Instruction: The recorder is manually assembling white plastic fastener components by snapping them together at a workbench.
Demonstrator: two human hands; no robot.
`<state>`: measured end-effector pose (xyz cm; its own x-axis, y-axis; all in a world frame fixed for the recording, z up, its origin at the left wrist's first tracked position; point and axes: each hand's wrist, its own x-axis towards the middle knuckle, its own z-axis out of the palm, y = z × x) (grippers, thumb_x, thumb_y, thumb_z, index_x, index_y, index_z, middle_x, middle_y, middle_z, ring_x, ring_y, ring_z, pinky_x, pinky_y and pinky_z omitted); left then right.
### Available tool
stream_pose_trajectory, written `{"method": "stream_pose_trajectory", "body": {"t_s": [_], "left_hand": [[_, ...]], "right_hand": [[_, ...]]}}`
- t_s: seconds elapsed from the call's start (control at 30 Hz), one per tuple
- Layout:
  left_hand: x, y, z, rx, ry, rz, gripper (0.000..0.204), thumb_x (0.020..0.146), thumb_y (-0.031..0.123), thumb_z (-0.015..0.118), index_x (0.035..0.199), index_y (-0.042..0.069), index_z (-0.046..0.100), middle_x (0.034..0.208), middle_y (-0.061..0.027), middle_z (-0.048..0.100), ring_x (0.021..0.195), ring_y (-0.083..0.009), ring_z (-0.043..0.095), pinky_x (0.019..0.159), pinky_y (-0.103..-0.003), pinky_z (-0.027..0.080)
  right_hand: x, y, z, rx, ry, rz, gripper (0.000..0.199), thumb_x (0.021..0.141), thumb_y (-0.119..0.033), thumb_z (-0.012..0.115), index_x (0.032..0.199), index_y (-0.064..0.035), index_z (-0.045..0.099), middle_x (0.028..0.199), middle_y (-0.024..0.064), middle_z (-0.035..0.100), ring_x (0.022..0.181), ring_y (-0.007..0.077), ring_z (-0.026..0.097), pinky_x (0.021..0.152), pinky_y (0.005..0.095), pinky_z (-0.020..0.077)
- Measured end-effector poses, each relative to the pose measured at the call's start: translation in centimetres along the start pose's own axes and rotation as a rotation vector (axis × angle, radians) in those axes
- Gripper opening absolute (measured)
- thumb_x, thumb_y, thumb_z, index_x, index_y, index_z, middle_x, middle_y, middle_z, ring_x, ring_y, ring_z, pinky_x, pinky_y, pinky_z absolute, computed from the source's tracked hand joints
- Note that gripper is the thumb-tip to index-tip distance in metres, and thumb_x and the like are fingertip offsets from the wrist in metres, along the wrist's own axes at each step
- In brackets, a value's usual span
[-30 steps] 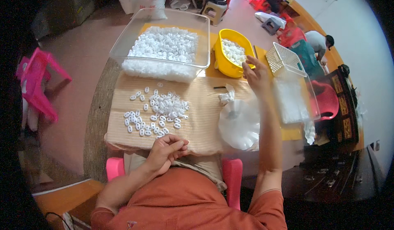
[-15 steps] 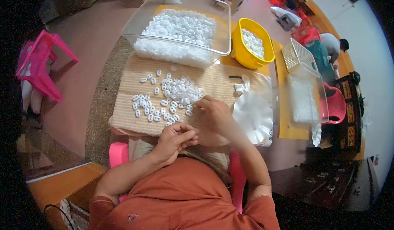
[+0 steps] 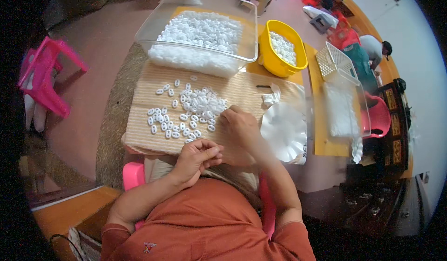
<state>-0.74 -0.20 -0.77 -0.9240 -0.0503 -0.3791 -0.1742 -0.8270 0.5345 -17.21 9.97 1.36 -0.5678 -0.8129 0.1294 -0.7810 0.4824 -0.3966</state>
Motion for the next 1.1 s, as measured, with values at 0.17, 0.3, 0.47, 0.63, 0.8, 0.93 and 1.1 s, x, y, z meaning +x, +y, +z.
{"method": "stream_pose_trajectory", "body": {"t_s": [0.17, 0.3, 0.47, 0.63, 0.8, 0.93, 1.1], "left_hand": [[0.0, 0.0, -0.3, -0.056, 0.023, 0.025, 0.009, 0.09, 0.007, 0.059, 0.097, 0.002, 0.06, 0.095, -0.0084, 0.065, 0.082, -0.0131, 0.063, 0.074, -0.027, 0.056], [0.0, 0.5, 0.0, -0.115, 0.032, 0.033, 0.015, 0.095, 0.017, 0.054, 0.1, 0.003, 0.059, 0.094, -0.008, 0.066, 0.08, -0.0136, 0.063, 0.077, -0.029, 0.055], [0.2, 0.0, 0.0, -0.101, -0.019, 0.046, 0.015, 0.095, 0.018, 0.055, 0.098, 0.004, 0.059, 0.093, -0.0075, 0.065, 0.084, -0.0154, 0.064, 0.079, -0.031, 0.055], [0.2, 0.0, 0.0, -0.076, -0.045, 0.052, 0.01, 0.092, 0.012, 0.059, 0.098, 0.003, 0.061, 0.091, -0.0068, 0.066, 0.083, -0.0156, 0.065, 0.076, -0.03, 0.056], [-0.1, 0.1, 0.1, -0.042, -0.032, -0.002, 0.008, 0.089, 0.008, 0.062, 0.095, 0.003, 0.063, 0.089, -0.0066, 0.066, 0.078, -0.0146, 0.066, 0.072, -0.027, 0.057], [0.0, 0.1, -0.3, 0.001, -0.078, -0.056, 0.009, 0.088, 0.008, 0.062, 0.095, 0.003, 0.062, 0.089, -0.0075, 0.067, 0.077, -0.0159, 0.066, 0.072, -0.028, 0.057], [-0.2, 0.2, 0.1, 0.008, -0.072, -0.068, 0.008, 0.087, 0.006, 0.063, 0.094, 0.002, 0.062, 0.088, -0.0066, 0.066, 0.076, -0.0148, 0.065, 0.07, -0.028, 0.057]], "right_hand": [[-2.0, -1.0, -0.4, 0.367, 0.075, -0.041, 0.011, 0.083, -0.003, 0.059, 0.093, 0.0006, 0.063, 0.08, 0.0154, 0.062, 0.074, 0.0283, 0.063, 0.066, 0.0343, 0.0484], [-3.8, -2.3, -1.5, 0.598, -0.053, 0.011, 0.009, 0.085, 0.0, 0.059, 0.095, 0.0016, 0.06, 0.076, 0.0121, 0.06, 0.071, 0.0186, 0.062, 0.063, 0.0286, 0.0475], [-4.9, -2.9, -1.6, 0.677, -0.049, -0.087, 0.013, 0.083, -0.008, 0.068, 0.09, -0.0016, 0.061, 0.079, 0.0106, 0.061, 0.068, 0.0197, 0.061, 0.06, 0.0293, 0.0476], [-5.2, -2.5, -1.7, 0.718, -0.047, -0.116, 0.011, 0.083, -0.007, 0.068, 0.09, -0.0015, 0.062, 0.08, 0.01, 0.061, 0.07, 0.0192, 0.061, 0.061, 0.0289, 0.0476], [-5.9, -1.9, -2.2, 0.771, -0.119, -0.102, 0.01, 0.082, -0.005, 0.069, 0.088, 0.0003, 0.063, 0.081, 0.008, 0.063, 0.074, 0.0171, 0.061, 0.063, 0.0287, 0.0468], [-6.5, -2.1, -2.5, 0.767, -0.112, -0.087, 0.01, 0.082, -0.004, 0.068, 0.089, 0.0005, 0.063, 0.082, 0.0083, 0.064, 0.074, 0.0176, 0.061, 0.063, 0.028, 0.0471], [-7.0, -2.5, -3.2, 0.718, -0.086, -0.115, 0.013, 0.082, -0.003, 0.069, 0.093, 0.0005, 0.064, 0.084, 0.0087, 0.064, 0.075, 0.0173, 0.062, 0.065, 0.0275, 0.0482]]}}
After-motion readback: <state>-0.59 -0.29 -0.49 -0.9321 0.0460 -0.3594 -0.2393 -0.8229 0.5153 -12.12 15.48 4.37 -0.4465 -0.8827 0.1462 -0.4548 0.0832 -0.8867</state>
